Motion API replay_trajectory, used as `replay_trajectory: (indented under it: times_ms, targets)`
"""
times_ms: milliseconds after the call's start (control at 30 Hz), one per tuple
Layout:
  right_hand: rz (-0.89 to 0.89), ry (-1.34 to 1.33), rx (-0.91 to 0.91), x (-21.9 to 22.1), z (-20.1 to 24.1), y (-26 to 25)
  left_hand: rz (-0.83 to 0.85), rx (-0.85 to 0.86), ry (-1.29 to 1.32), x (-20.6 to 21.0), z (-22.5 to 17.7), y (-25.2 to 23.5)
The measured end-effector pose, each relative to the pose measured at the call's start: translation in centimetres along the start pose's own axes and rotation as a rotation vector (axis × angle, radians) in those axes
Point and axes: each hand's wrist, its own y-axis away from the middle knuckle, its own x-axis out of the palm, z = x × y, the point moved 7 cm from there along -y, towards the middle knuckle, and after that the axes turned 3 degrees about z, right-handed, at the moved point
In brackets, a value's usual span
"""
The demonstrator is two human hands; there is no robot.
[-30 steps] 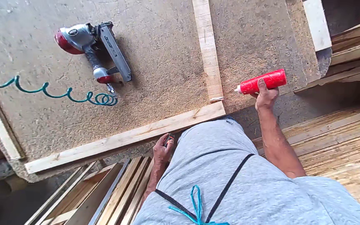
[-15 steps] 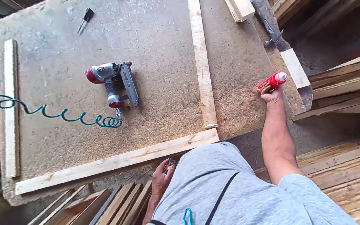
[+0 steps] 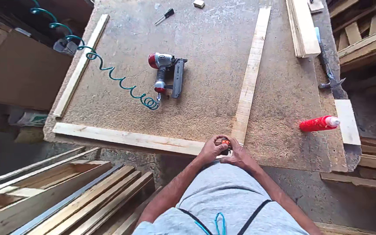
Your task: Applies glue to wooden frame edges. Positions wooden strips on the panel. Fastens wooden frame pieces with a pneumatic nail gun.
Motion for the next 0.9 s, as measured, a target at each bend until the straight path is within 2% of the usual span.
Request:
replay_trajectory:
  times_ms: [67,133,167,200,267,333,367,433,500,600,667,733,900]
  targets:
    - [-0.096,0.025,0.063,-2.7,-0.7,0.4,0.196,-0.056,0.1,3.0,-0.3,-0.4]
    - [-0.243,0.132,0.137,-7.2,-2.2,1.5,0.287,-0.036,0.131,3.6,-0.7,-0.2]
    - [-0.349,0.247,0.192,-9.7,-3.2,2.4,0.28,0.006,0.009,2.9,-0.6,-0.2]
    - [-0.463,0.361,0.26,-12.1,-4.4,3.4,0.236,0.059,-0.22,1.5,-0.3,-0.3]
    - [-0.644,0.534,0.464,-16.5,-7.9,5.6,0.086,0.126,-0.825,-2.3,1.5,-0.6]
    - [-0.767,0.649,0.618,-19.5,-11.8,7.5,-0.036,0.054,-1.227,-6.5,4.8,-0.9]
    - [-0.805,0.702,0.653,-20.1,-12.9,8.1,-0.08,-0.005,-1.308,-8.7,6.5,-0.7]
    - [-0.86,0.809,0.67,-20.1,-13.1,8.3,-0.126,-0.068,-1.355,-11.8,8.4,0.2]
    - [-0.848,0.878,0.591,-18.3,-10.5,6.7,-0.143,-0.031,-1.369,-13.4,8.7,0.8]
    - [-0.669,0.74,0.463,-13.2,-5.8,1.6,-0.122,0.015,-1.395,-14.1,8.3,0.6]
    - [-0.556,0.573,0.542,-10.3,-5.5,-2.8,-0.086,0.018,-1.43,-14.3,7.7,0.0]
    - [-0.553,0.572,0.676,-8.6,-6.7,-6.1,-0.047,0.024,-1.454,-14.3,7.7,-0.2]
    - [-0.581,0.621,0.796,-9.0,-7.6,-9.7,0.064,0.074,-1.499,-15.0,6.5,-0.5]
